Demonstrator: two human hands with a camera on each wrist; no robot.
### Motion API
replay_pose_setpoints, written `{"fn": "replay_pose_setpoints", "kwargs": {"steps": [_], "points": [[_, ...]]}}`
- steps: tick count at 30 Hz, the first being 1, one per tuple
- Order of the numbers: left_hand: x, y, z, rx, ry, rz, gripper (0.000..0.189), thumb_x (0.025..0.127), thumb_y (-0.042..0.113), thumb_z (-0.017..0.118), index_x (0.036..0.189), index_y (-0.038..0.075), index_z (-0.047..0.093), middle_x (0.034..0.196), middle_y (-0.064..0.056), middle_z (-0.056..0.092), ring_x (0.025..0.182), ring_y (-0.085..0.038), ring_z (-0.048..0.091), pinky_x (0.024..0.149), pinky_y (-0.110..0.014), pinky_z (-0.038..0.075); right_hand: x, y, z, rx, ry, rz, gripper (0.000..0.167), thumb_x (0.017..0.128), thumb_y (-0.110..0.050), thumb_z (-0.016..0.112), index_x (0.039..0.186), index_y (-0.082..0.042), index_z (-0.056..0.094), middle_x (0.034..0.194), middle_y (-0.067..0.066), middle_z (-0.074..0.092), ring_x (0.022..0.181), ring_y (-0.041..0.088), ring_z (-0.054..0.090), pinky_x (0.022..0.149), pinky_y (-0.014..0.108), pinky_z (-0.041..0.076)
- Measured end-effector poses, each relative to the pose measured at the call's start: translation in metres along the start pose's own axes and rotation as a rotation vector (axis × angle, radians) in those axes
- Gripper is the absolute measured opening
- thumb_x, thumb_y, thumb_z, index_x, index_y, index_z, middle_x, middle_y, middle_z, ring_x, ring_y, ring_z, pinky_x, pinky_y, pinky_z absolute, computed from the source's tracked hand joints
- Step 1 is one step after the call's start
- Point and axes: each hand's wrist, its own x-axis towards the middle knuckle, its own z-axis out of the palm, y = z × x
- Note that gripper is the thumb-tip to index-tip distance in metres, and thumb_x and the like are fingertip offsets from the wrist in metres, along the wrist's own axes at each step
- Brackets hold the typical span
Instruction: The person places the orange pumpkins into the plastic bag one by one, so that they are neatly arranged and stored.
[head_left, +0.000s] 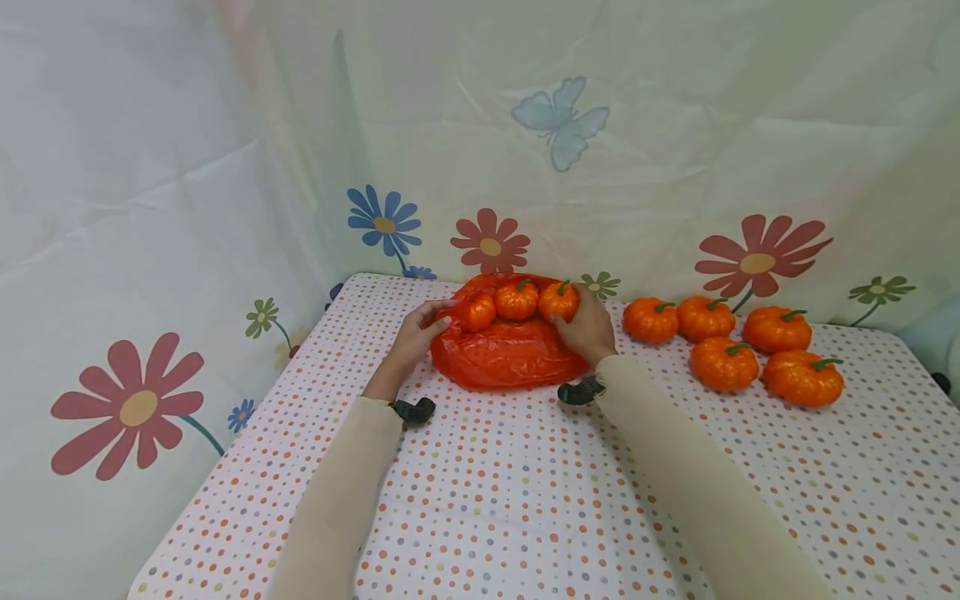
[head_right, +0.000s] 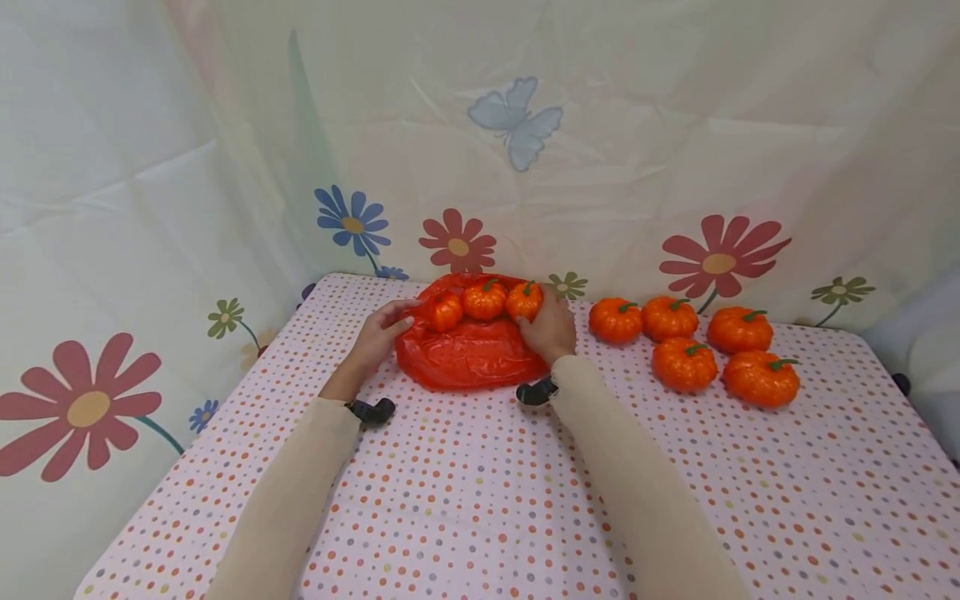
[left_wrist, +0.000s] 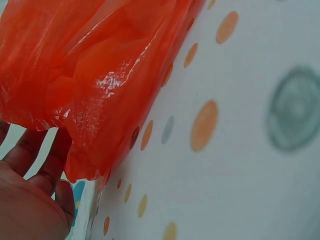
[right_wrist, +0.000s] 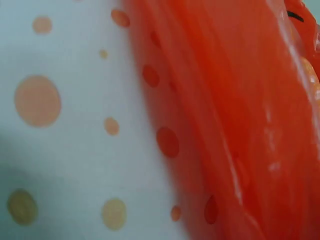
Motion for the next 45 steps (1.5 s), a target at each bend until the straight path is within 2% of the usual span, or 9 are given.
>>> {"fn": "replay_pose_setpoints", "kwargs": {"steps": [10, 16, 20, 23, 24, 28, 35, 42, 45], "points": [[0.0, -0.001, -0.001, 0.019, -0.001, 0.014, 0.033, 0.1, 0.017, 0.056, 0.132, 0.018, 0.059, 0.141, -0.003, 0.054, 0.129, -0.024, 0.049, 0.112, -0.041, 0.043, -0.005, 0.0, -0.014, -0.018, -0.044, -0.049, 0.086, 0.089, -0.023, 0.067, 0.156, -0.005, 0.016, 0.159, 0.031, 0.014, 0.139, 0.052, 0.031, 0.113, 0.065, 0.03], [0.0, -0.002, -0.004, 0.01, -0.01, 0.027, 0.033, 0.1, 0.016, 0.056, 0.133, 0.016, 0.058, 0.141, -0.004, 0.054, 0.129, -0.024, 0.05, 0.113, -0.042, 0.042, -0.015, 0.005, -0.027, 0.056, 0.037, -0.13, 0.073, 0.091, -0.018, 0.064, 0.152, -0.001, 0.028, 0.155, 0.03, 0.025, 0.141, 0.049, 0.03, 0.115, 0.063, 0.028], [0.0, -0.003, -0.004, 0.004, -0.004, 0.01, 0.032, 0.1, 0.016, 0.056, 0.132, 0.017, 0.059, 0.14, -0.003, 0.054, 0.13, -0.023, 0.05, 0.113, -0.041, 0.042, -0.031, 0.012, -0.036, 0.204, 0.156, -0.14, 0.065, 0.093, -0.015, 0.064, 0.15, -0.008, 0.036, 0.149, 0.024, 0.038, 0.122, 0.042, 0.051, 0.088, 0.038, 0.054], [0.0, -0.004, -0.004, 0.005, -0.002, -0.004, 0.032, 0.099, 0.017, 0.057, 0.131, 0.02, 0.059, 0.14, -0.002, 0.055, 0.131, -0.022, 0.049, 0.113, -0.041, 0.042, -0.043, 0.018, -0.045, 0.301, 0.249, -0.127, 0.061, 0.092, -0.01, 0.065, 0.148, -0.015, 0.042, 0.144, 0.018, 0.044, 0.106, 0.036, 0.058, 0.064, 0.013, 0.044], [0.0, -0.004, -0.004, 0.006, -0.001, -0.007, 0.032, 0.099, 0.017, 0.057, 0.131, 0.02, 0.059, 0.14, -0.001, 0.055, 0.131, -0.022, 0.049, 0.113, -0.041, 0.042, -0.046, 0.02, -0.048, 0.318, 0.282, -0.124, 0.06, 0.091, -0.009, 0.066, 0.147, -0.015, 0.043, 0.142, 0.017, 0.046, 0.106, 0.037, 0.059, 0.062, 0.009, 0.042], [0.001, -0.004, -0.004, -0.002, 0.005, 0.002, 0.032, 0.099, 0.016, 0.057, 0.131, 0.019, 0.059, 0.14, -0.002, 0.055, 0.131, -0.023, 0.05, 0.113, -0.041, 0.041, -0.05, 0.029, -0.054, 0.365, 0.396, -0.127, 0.059, 0.09, -0.008, 0.066, 0.145, -0.014, 0.046, 0.141, 0.015, 0.046, 0.101, 0.029, 0.059, 0.062, 0.003, 0.04], [-0.002, -0.002, -0.001, 0.005, -0.021, 0.006, 0.033, 0.1, 0.016, 0.056, 0.132, 0.019, 0.058, 0.142, -0.003, 0.053, 0.131, -0.024, 0.049, 0.112, -0.041, 0.043, -0.058, 0.048, -0.048, 0.395, 0.495, -0.042, 0.059, 0.091, -0.01, 0.066, 0.145, -0.014, 0.044, 0.144, 0.009, 0.044, 0.078, -0.004, 0.05, 0.068, 0.002, 0.041], [-0.003, -0.002, -0.001, 0.013, -0.015, 0.046, 0.032, 0.1, 0.016, 0.056, 0.132, 0.016, 0.058, 0.142, -0.004, 0.053, 0.131, -0.025, 0.049, 0.112, -0.042, 0.043, -0.054, 0.057, -0.04, 0.351, 0.52, -0.003, 0.065, 0.092, -0.012, 0.066, 0.149, -0.015, 0.036, 0.149, 0.013, 0.036, 0.086, 0.012, 0.049, 0.074, 0.005, 0.037], [-0.002, -0.002, -0.002, 0.013, -0.014, 0.046, 0.033, 0.1, 0.017, 0.057, 0.132, 0.016, 0.058, 0.142, -0.004, 0.053, 0.131, -0.025, 0.049, 0.112, -0.041, 0.043, -0.051, 0.06, -0.04, 0.349, 0.526, 0.027, 0.068, 0.091, -0.012, 0.066, 0.151, -0.016, 0.033, 0.15, 0.012, 0.033, 0.083, 0.009, 0.048, 0.073, 0.004, 0.037]]}}
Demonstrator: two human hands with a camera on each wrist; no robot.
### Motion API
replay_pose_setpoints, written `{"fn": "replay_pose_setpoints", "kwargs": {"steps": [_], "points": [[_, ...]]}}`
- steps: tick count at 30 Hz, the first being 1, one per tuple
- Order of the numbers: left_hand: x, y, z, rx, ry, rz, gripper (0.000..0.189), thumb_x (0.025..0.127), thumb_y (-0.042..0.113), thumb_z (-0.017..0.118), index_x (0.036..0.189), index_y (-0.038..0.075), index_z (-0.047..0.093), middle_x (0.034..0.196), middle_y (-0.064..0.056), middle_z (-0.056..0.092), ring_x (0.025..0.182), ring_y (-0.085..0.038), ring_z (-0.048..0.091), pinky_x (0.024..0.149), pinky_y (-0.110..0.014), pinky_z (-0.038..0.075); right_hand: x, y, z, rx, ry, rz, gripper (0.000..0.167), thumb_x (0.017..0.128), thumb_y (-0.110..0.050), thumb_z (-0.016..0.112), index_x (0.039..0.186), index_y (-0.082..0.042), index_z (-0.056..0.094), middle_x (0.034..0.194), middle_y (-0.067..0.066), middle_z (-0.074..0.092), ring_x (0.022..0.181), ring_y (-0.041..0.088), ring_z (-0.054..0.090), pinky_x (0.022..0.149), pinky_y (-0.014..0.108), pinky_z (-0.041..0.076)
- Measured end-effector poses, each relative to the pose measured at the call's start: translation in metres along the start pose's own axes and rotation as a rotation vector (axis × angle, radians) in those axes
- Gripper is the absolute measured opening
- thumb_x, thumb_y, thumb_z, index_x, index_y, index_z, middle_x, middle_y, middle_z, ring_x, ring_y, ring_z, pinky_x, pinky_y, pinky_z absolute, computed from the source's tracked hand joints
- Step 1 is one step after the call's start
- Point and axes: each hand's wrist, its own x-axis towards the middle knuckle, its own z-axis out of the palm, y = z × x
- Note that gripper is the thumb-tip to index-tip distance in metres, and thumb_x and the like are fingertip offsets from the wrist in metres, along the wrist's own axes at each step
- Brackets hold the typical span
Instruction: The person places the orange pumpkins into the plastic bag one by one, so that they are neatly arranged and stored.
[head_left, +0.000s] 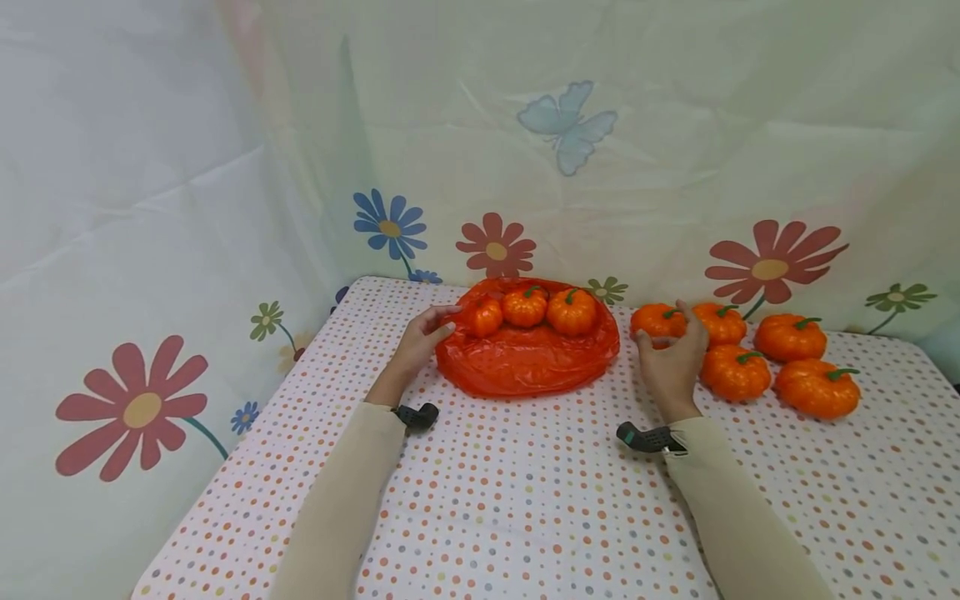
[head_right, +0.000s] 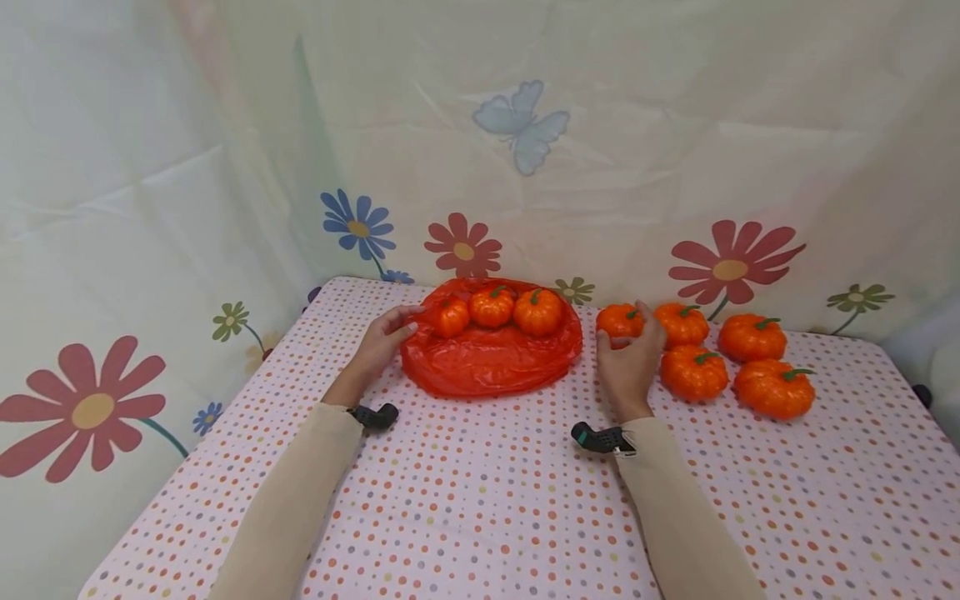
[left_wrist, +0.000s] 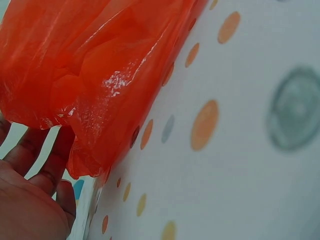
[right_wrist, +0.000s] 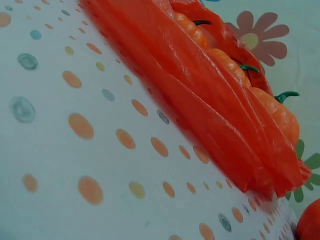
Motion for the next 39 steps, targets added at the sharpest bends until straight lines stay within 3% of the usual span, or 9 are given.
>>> {"fn": "replay_pose_setpoints", "kwargs": {"steps": [3, 6, 9, 11, 13, 19, 26, 39], "points": [[0.001, -0.001, 0.0, 0.0, 0.0, -0.006, 0.033, 0.099, 0.016, 0.057, 0.132, 0.017, 0.058, 0.142, -0.004, 0.053, 0.131, -0.024, 0.05, 0.112, -0.041, 0.043, 0.001, 0.003, -0.002, -0.002, -0.012, 0.031, 0.071, 0.092, -0.015, 0.066, 0.152, -0.018, 0.028, 0.153, 0.009, 0.03, 0.074, 0.003, 0.047, 0.07, 0.003, 0.038], [0.001, 0.0, 0.0, -0.004, 0.0, -0.011, 0.033, 0.099, 0.015, 0.057, 0.132, 0.016, 0.058, 0.141, -0.004, 0.054, 0.131, -0.025, 0.05, 0.112, -0.041, 0.043, 0.002, 0.005, -0.003, -0.008, -0.037, 0.066, 0.075, 0.092, -0.019, 0.066, 0.154, -0.019, 0.024, 0.156, 0.007, 0.026, 0.078, 0.007, 0.05, 0.075, 0.008, 0.044], [0.0, 0.0, 0.0, -0.003, -0.002, -0.007, 0.033, 0.1, 0.012, 0.055, 0.132, 0.015, 0.058, 0.141, -0.005, 0.053, 0.132, -0.026, 0.049, 0.113, -0.042, 0.042, 0.002, 0.007, -0.004, 0.009, -0.052, 0.086, 0.078, 0.092, -0.019, 0.067, 0.155, -0.016, 0.022, 0.158, 0.009, 0.024, 0.108, 0.021, 0.053, 0.102, 0.025, 0.045], [0.0, 0.001, 0.0, -0.005, -0.002, -0.003, 0.033, 0.1, 0.01, 0.054, 0.132, 0.015, 0.058, 0.142, -0.005, 0.053, 0.132, -0.026, 0.049, 0.113, -0.043, 0.041, 0.002, 0.009, -0.004, 0.025, -0.064, 0.096, 0.08, 0.091, -0.018, 0.068, 0.155, -0.015, 0.02, 0.158, 0.012, 0.022, 0.13, 0.029, 0.042, 0.117, 0.037, 0.034], [0.0, 0.001, 0.0, 0.002, -0.001, -0.003, 0.033, 0.1, 0.011, 0.054, 0.132, 0.015, 0.058, 0.142, -0.004, 0.053, 0.132, -0.026, 0.049, 0.113, -0.042, 0.042, 0.003, 0.011, -0.004, 0.034, -0.081, 0.111, 0.084, 0.091, -0.018, 0.069, 0.156, -0.015, 0.017, 0.159, 0.014, 0.02, 0.144, 0.031, 0.028, 0.124, 0.043, 0.02], [0.0, 0.0, 0.0, 0.013, -0.001, -0.011, 0.033, 0.1, 0.015, 0.055, 0.132, 0.017, 0.058, 0.142, -0.003, 0.053, 0.131, -0.024, 0.05, 0.112, -0.04, 0.043, 0.007, 0.016, -0.004, 0.019, -0.111, 0.156, 0.091, 0.09, -0.022, 0.071, 0.157, -0.016, 0.011, 0.158, 0.019, 0.019, 0.147, 0.033, 0.023, 0.125, 0.045, 0.016], [0.001, -0.001, 0.0, 0.009, -0.002, -0.009, 0.033, 0.1, 0.016, 0.056, 0.132, 0.017, 0.058, 0.142, -0.003, 0.053, 0.131, -0.023, 0.05, 0.111, -0.04, 0.043, 0.01, 0.021, -0.005, 0.043, -0.147, 0.215, 0.09, 0.093, -0.03, 0.066, 0.158, -0.018, 0.006, 0.163, 0.009, 0.013, 0.151, 0.024, 0.017, 0.126, 0.039, 0.012], [0.002, -0.001, -0.001, 0.007, -0.004, -0.021, 0.032, 0.1, 0.017, 0.056, 0.132, 0.019, 0.059, 0.142, -0.001, 0.053, 0.131, -0.022, 0.05, 0.112, -0.04, 0.043, 0.017, 0.035, -0.004, 0.001, -0.153, 0.187, 0.093, 0.093, -0.038, 0.065, 0.159, -0.017, 0.004, 0.165, 0.007, 0.013, 0.153, 0.024, 0.016, 0.126, 0.04, 0.013]]}}
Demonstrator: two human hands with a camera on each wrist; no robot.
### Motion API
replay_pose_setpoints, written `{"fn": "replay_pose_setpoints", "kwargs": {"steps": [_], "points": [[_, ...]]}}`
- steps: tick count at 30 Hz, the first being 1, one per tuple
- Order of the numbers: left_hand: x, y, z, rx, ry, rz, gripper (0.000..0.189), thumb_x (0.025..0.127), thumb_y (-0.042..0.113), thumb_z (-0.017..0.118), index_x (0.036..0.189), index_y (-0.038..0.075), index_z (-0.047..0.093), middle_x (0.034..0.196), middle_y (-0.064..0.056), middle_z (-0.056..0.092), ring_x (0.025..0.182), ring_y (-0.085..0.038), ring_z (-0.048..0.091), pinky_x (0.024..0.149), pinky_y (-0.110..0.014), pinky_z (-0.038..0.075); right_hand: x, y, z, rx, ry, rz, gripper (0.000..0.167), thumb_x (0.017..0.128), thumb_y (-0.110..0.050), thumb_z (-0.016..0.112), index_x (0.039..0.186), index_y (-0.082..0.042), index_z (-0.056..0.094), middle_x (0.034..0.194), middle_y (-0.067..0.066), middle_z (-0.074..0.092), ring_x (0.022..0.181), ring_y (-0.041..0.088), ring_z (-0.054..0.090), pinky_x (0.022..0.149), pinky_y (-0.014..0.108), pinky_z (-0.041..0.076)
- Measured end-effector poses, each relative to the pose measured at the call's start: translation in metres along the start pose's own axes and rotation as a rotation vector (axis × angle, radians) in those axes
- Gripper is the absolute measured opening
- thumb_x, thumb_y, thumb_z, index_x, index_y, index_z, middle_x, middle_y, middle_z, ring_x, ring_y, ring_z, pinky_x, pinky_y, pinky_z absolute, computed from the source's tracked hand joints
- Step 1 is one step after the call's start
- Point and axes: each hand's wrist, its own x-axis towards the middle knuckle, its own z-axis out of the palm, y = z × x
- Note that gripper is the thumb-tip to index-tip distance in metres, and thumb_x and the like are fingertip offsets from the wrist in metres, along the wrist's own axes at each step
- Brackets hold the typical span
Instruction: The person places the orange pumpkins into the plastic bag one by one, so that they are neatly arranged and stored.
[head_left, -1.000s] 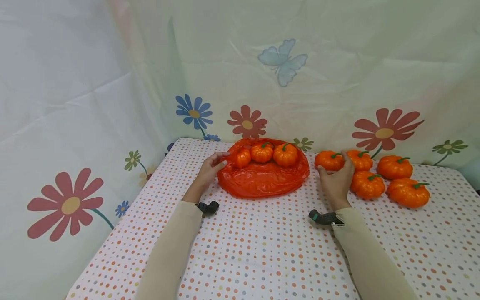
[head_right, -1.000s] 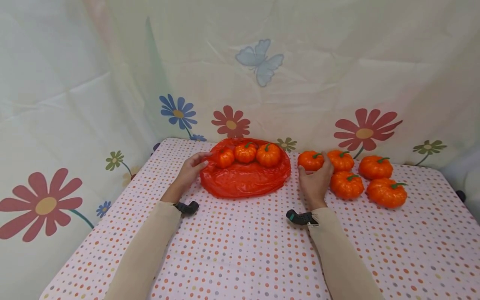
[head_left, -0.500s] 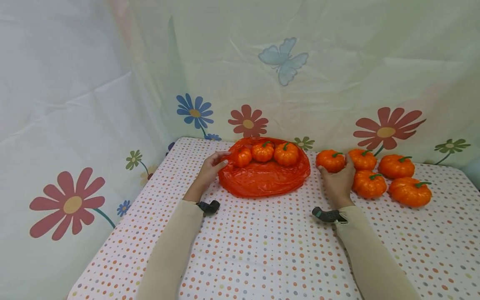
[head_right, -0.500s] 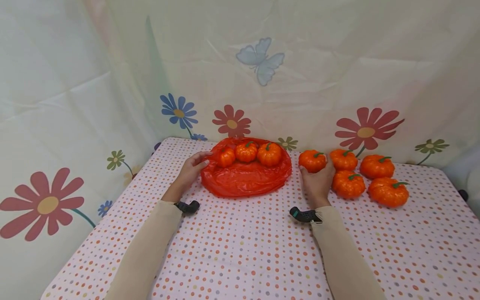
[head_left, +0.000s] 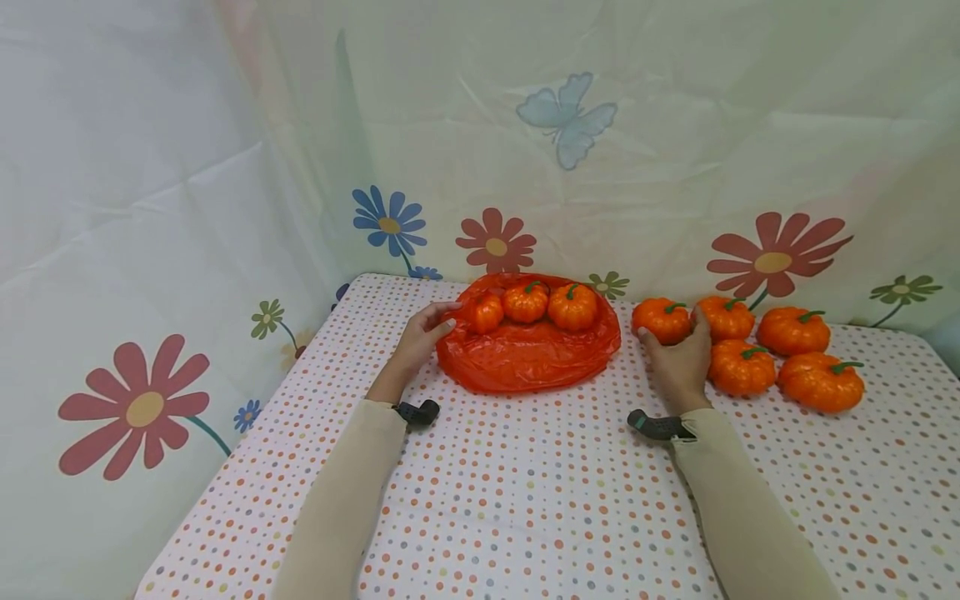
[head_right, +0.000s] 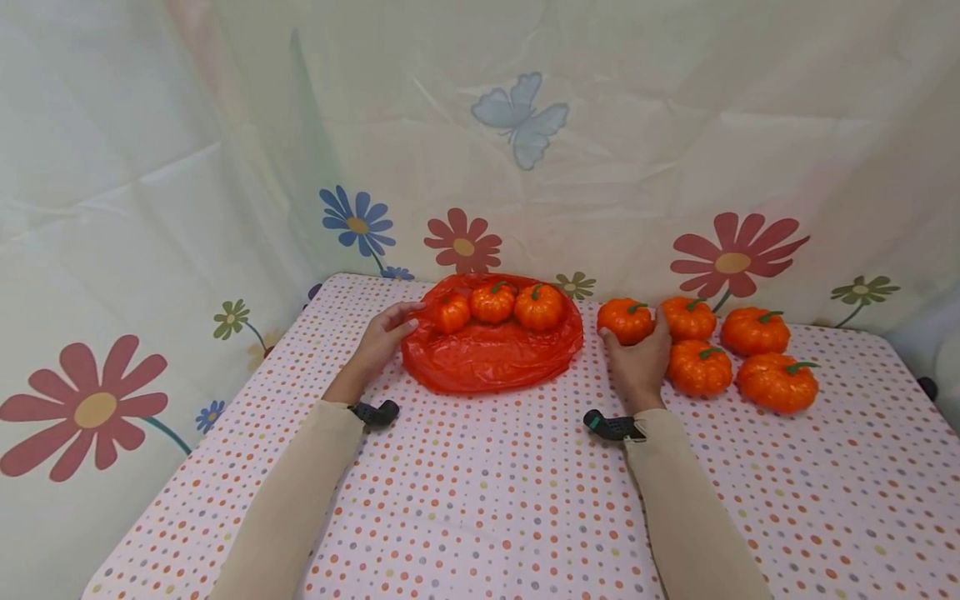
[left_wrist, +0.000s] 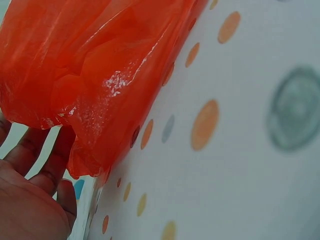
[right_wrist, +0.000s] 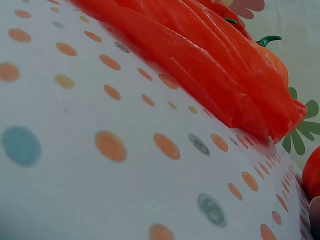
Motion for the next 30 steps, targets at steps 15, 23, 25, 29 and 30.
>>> {"fn": "replay_pose_setpoints", "kwargs": {"steps": [15, 23, 25, 29, 30], "points": [[0.0026, -0.0031, -0.0011, -0.01, -0.002, 0.001, 0.033, 0.099, 0.015, 0.056, 0.132, 0.018, 0.059, 0.141, -0.002, 0.055, 0.128, -0.023, 0.051, 0.111, -0.04, 0.043, 0.004, 0.0028, 0.0003, 0.001, 0.005, 0.012, 0.093, 0.092, -0.039, 0.067, 0.158, -0.018, 0.005, 0.166, 0.007, 0.015, 0.152, 0.024, 0.018, 0.125, 0.041, 0.016], [0.0034, -0.0042, -0.0008, -0.02, 0.004, -0.006, 0.032, 0.099, 0.016, 0.057, 0.131, 0.018, 0.059, 0.14, -0.002, 0.056, 0.129, -0.023, 0.051, 0.112, -0.04, 0.043, 0.002, 0.001, -0.0001, -0.02, -0.014, 0.011, 0.092, 0.089, -0.041, 0.07, 0.158, -0.016, 0.014, 0.163, 0.012, 0.023, 0.148, 0.031, 0.028, 0.122, 0.047, 0.026], [0.0034, -0.0039, -0.0008, -0.018, 0.003, 0.0, 0.033, 0.099, 0.016, 0.057, 0.132, 0.017, 0.059, 0.14, -0.003, 0.055, 0.129, -0.023, 0.051, 0.112, -0.04, 0.042, 0.0011, 0.0003, -0.0004, -0.028, -0.022, 0.01, 0.09, 0.089, -0.042, 0.07, 0.157, -0.014, 0.018, 0.161, 0.013, 0.026, 0.146, 0.032, 0.031, 0.121, 0.048, 0.028], [0.0027, -0.0027, -0.0009, -0.012, 0.003, 0.012, 0.033, 0.099, 0.016, 0.057, 0.132, 0.016, 0.059, 0.138, -0.005, 0.056, 0.127, -0.023, 0.051, 0.112, -0.041, 0.042, 0.0001, -0.0005, -0.0012, -0.022, -0.035, 0.008, 0.09, 0.089, -0.041, 0.07, 0.157, -0.013, 0.019, 0.161, 0.013, 0.027, 0.147, 0.032, 0.031, 0.121, 0.048, 0.028], [0.0023, -0.0023, -0.0008, -0.01, 0.004, 0.012, 0.033, 0.099, 0.016, 0.057, 0.132, 0.016, 0.059, 0.138, -0.005, 0.056, 0.127, -0.023, 0.051, 0.112, -0.041, 0.043, 0.0, -0.0007, -0.0013, -0.024, -0.04, 0.011, 0.09, 0.089, -0.041, 0.07, 0.157, -0.013, 0.018, 0.162, 0.012, 0.025, 0.148, 0.032, 0.029, 0.121, 0.048, 0.027]]}}
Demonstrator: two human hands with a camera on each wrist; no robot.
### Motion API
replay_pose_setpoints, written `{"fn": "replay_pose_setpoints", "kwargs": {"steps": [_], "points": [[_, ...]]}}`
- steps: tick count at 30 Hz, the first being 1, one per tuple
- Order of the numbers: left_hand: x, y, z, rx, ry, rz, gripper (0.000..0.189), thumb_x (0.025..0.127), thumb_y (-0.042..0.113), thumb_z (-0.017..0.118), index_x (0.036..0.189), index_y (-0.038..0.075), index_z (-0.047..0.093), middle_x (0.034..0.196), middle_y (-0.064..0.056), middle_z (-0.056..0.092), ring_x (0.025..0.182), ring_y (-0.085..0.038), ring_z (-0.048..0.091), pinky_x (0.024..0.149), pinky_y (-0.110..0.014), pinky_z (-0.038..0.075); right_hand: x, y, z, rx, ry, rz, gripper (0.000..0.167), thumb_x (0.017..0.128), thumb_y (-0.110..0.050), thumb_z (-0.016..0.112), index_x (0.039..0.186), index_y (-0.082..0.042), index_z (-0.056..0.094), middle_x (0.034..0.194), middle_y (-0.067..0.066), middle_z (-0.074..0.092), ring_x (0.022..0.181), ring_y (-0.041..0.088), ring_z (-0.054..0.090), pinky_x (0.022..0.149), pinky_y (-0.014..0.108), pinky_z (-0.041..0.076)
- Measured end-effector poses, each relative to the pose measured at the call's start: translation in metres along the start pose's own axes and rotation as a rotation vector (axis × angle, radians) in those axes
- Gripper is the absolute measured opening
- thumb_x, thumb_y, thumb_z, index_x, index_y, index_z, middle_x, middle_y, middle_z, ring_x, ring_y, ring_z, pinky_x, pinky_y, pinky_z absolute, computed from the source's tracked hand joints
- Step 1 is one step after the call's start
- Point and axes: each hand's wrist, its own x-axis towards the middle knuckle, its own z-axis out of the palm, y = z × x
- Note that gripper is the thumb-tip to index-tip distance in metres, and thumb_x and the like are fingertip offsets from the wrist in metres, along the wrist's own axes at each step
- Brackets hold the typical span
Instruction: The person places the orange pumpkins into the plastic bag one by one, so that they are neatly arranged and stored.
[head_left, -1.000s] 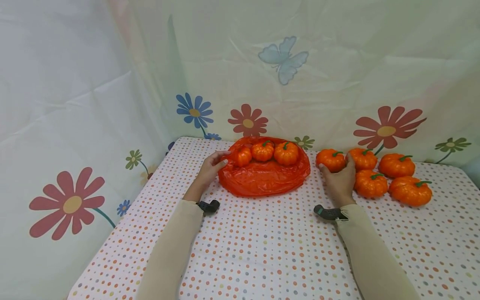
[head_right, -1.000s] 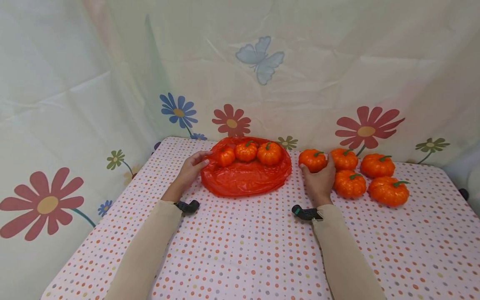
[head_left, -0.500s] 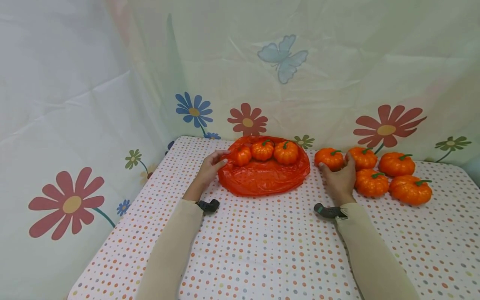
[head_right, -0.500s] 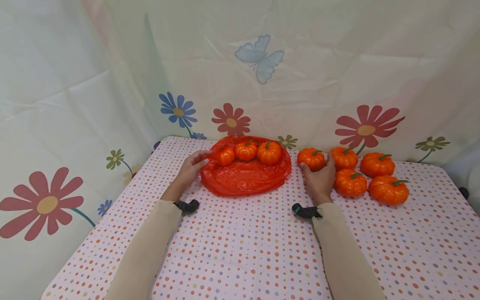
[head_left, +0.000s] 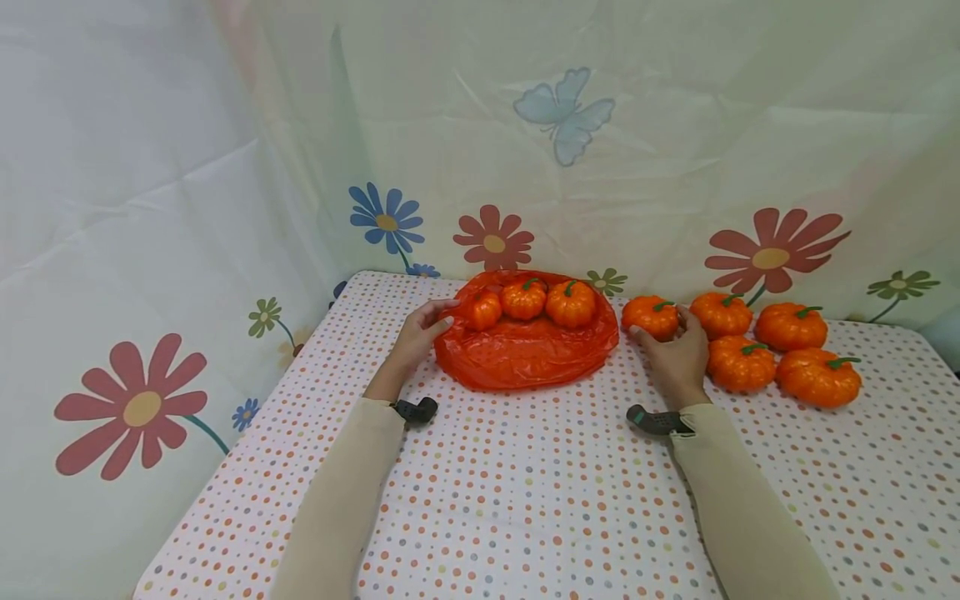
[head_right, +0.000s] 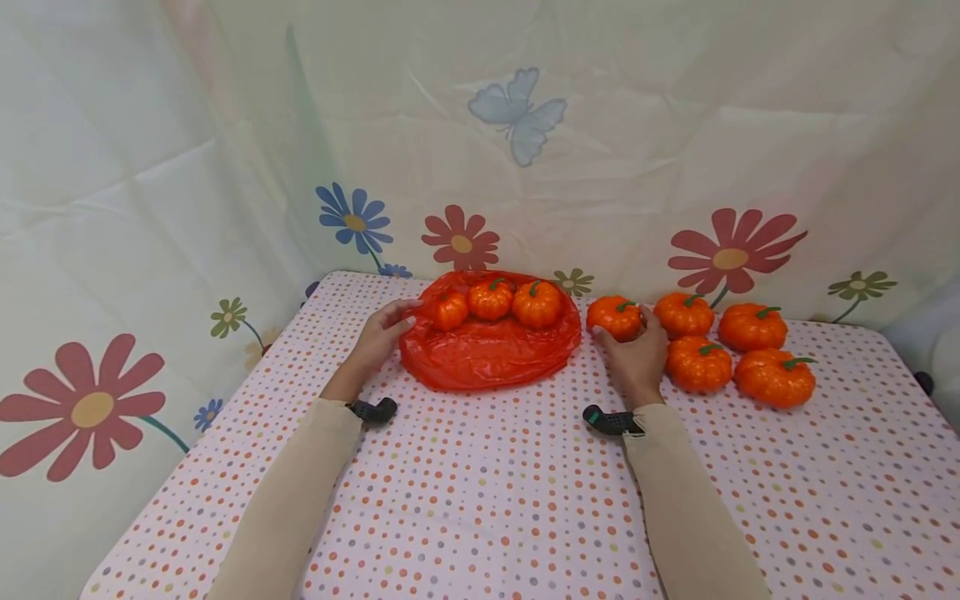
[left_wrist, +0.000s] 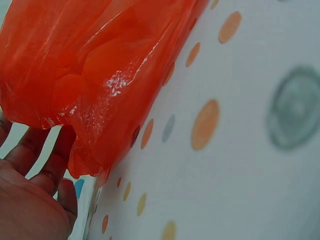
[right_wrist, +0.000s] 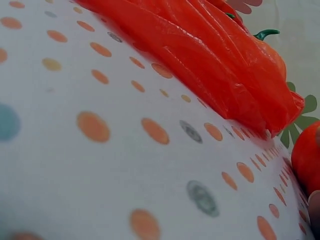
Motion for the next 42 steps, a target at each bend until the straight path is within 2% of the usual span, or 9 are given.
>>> {"fn": "replay_pose_setpoints", "kwargs": {"steps": [7, 18, 27, 30, 32, 34, 35, 37, 42], "points": [[0.0, 0.001, 0.0, 0.018, 0.01, -0.006, 0.032, 0.099, 0.016, 0.056, 0.131, 0.018, 0.059, 0.137, -0.005, 0.057, 0.125, -0.023, 0.052, 0.111, -0.041, 0.044, 0.001, -0.002, -0.001, 0.011, -0.034, 0.033, 0.092, 0.091, -0.046, 0.066, 0.158, -0.017, 0.012, 0.165, 0.01, 0.019, 0.151, 0.03, 0.022, 0.123, 0.048, 0.022], [0.0, 0.001, -0.001, 0.017, 0.003, 0.002, 0.032, 0.1, 0.016, 0.056, 0.132, 0.016, 0.059, 0.136, -0.006, 0.057, 0.123, -0.023, 0.053, 0.111, -0.04, 0.044, 0.002, 0.001, -0.002, 0.009, -0.037, 0.006, 0.09, 0.091, -0.038, 0.069, 0.158, -0.017, 0.014, 0.163, 0.01, 0.022, 0.15, 0.03, 0.026, 0.122, 0.048, 0.024], [0.0, 0.002, 0.0, 0.011, -0.001, -0.004, 0.033, 0.1, 0.016, 0.056, 0.133, 0.014, 0.058, 0.137, -0.008, 0.056, 0.123, -0.025, 0.051, 0.111, -0.041, 0.043, 0.001, 0.001, -0.001, 0.024, -0.012, -0.021, 0.09, 0.088, -0.042, 0.07, 0.157, -0.015, 0.018, 0.16, 0.013, 0.029, 0.143, 0.032, 0.034, 0.12, 0.049, 0.029], [0.0, 0.003, 0.0, 0.017, 0.001, -0.008, 0.033, 0.1, 0.016, 0.056, 0.133, 0.015, 0.058, 0.137, -0.007, 0.056, 0.124, -0.025, 0.052, 0.111, -0.041, 0.044, 0.0, -0.001, -0.001, 0.026, 0.0, -0.012, 0.09, 0.087, -0.048, 0.069, 0.156, -0.018, 0.021, 0.157, 0.011, 0.033, 0.128, 0.027, 0.045, 0.11, 0.038, 0.043], [-0.001, 0.003, 0.001, 0.017, 0.002, -0.008, 0.033, 0.1, 0.016, 0.056, 0.133, 0.015, 0.058, 0.137, -0.007, 0.056, 0.124, -0.025, 0.052, 0.111, -0.041, 0.044, -0.002, -0.004, -0.002, 0.039, 0.002, -0.002, 0.088, 0.087, -0.052, 0.068, 0.156, -0.021, 0.023, 0.154, 0.01, 0.037, 0.11, 0.021, 0.051, 0.093, 0.025, 0.051], [-0.001, 0.003, 0.001, 0.016, 0.004, -0.004, 0.033, 0.1, 0.016, 0.056, 0.132, 0.016, 0.058, 0.136, -0.007, 0.057, 0.123, -0.025, 0.052, 0.111, -0.041, 0.044, -0.003, -0.007, -0.003, 0.057, 0.008, -0.002, 0.085, 0.087, -0.054, 0.066, 0.155, -0.022, 0.025, 0.15, 0.011, 0.04, 0.094, 0.014, 0.05, 0.074, 0.015, 0.05], [-0.002, 0.003, 0.001, 0.015, 0.004, -0.002, 0.032, 0.1, 0.016, 0.056, 0.132, 0.016, 0.058, 0.136, -0.006, 0.057, 0.123, -0.024, 0.052, 0.111, -0.041, 0.044, -0.003, -0.009, -0.004, 0.073, 0.012, -0.003, 0.084, 0.087, -0.054, 0.066, 0.154, -0.023, 0.027, 0.148, 0.011, 0.041, 0.09, 0.011, 0.049, 0.069, 0.011, 0.047], [-0.001, 0.002, 0.001, 0.009, 0.003, -0.002, 0.032, 0.1, 0.016, 0.056, 0.132, 0.016, 0.059, 0.136, -0.006, 0.056, 0.124, -0.024, 0.052, 0.111, -0.041, 0.044, -0.005, -0.012, -0.005, 0.111, 0.023, -0.018, 0.08, 0.089, -0.053, 0.065, 0.153, -0.023, 0.029, 0.146, 0.012, 0.041, 0.087, 0.008, 0.046, 0.067, 0.008, 0.044], [-0.001, 0.0, 0.0, 0.0, 0.006, -0.013, 0.033, 0.099, 0.017, 0.057, 0.132, 0.017, 0.059, 0.139, -0.004, 0.056, 0.127, -0.023, 0.051, 0.111, -0.04, 0.044, -0.009, -0.021, -0.006, 0.171, 0.055, -0.065, 0.074, 0.09, -0.048, 0.065, 0.151, -0.022, 0.032, 0.146, 0.012, 0.042, 0.09, 0.006, 0.043, 0.072, 0.006, 0.042]]}}
